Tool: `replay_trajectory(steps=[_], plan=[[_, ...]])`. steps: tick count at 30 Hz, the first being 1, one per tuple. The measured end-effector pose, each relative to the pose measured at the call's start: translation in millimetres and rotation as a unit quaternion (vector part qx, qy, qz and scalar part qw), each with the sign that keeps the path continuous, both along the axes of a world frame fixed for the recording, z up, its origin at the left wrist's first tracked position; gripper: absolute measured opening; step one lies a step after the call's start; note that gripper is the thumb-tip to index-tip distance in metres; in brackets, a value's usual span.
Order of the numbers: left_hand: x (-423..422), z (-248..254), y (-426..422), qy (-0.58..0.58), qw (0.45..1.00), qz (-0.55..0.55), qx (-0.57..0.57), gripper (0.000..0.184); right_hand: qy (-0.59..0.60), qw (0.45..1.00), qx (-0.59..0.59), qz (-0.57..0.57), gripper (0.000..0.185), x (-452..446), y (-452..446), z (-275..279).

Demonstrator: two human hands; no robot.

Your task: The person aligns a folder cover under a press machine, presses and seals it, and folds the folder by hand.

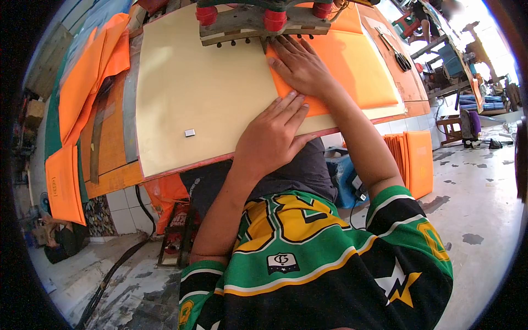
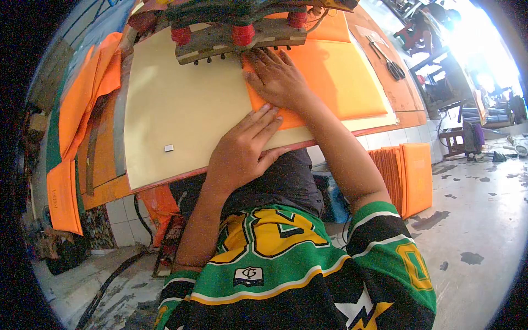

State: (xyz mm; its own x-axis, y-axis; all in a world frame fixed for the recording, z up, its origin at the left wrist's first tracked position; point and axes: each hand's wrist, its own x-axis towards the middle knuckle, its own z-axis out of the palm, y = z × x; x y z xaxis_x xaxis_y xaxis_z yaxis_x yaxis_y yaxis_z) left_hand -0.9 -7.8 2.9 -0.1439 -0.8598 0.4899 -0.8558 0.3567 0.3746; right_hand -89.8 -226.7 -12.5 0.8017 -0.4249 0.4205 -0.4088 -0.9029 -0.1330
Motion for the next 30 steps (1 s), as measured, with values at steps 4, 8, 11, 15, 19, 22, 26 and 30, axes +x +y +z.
replay_trajectory(steps=[4, 8, 11, 15, 19, 22, 26, 30], plan=[[0.1, 0.8, -0.2, -0.002, 1.000, 0.000, 0.000, 0.062, 0.002, 1.000, -0.003, -0.007, 0.071, 0.8, 0.7, 0.0], [0.4, 0.5, 0.4, 0.000, 1.000, 0.001, 0.001, 0.062, -0.002, 1.000, -0.006, -0.001, 0.070, 0.1, 1.4, 1.3], [0.4, 0.6, 0.7, 0.007, 1.000, 0.000, 0.001, 0.061, 0.001, 1.000, -0.004, 0.001, 0.069, 0.2, 2.3, 2.6], [0.3, 0.0, 0.9, 0.011, 1.000, 0.001, -0.002, 0.061, -0.001, 1.000, -0.006, -0.010, 0.067, 0.5, 2.3, 0.3], [0.1, 0.5, 1.4, 0.017, 1.000, 0.004, -0.005, 0.061, -0.004, 1.000, -0.003, 0.005, 0.066, 0.1, 1.4, 2.7], [0.5, -1.2, -0.2, 0.026, 1.000, 0.000, -0.006, 0.060, 0.012, 1.000, 0.019, 0.005, 0.069, 0.0, 4.4, 13.0], [-0.7, -2.8, -0.7, 0.034, 0.999, -0.002, -0.008, 0.060, 0.002, 1.000, 0.024, 0.008, 0.067, -0.5, 2.5, 9.2], [0.4, -2.2, 1.7, 0.028, 1.000, -0.006, -0.007, 0.060, 0.046, 0.998, 0.037, -0.006, 0.068, -1.3, -1.3, 7.0]])
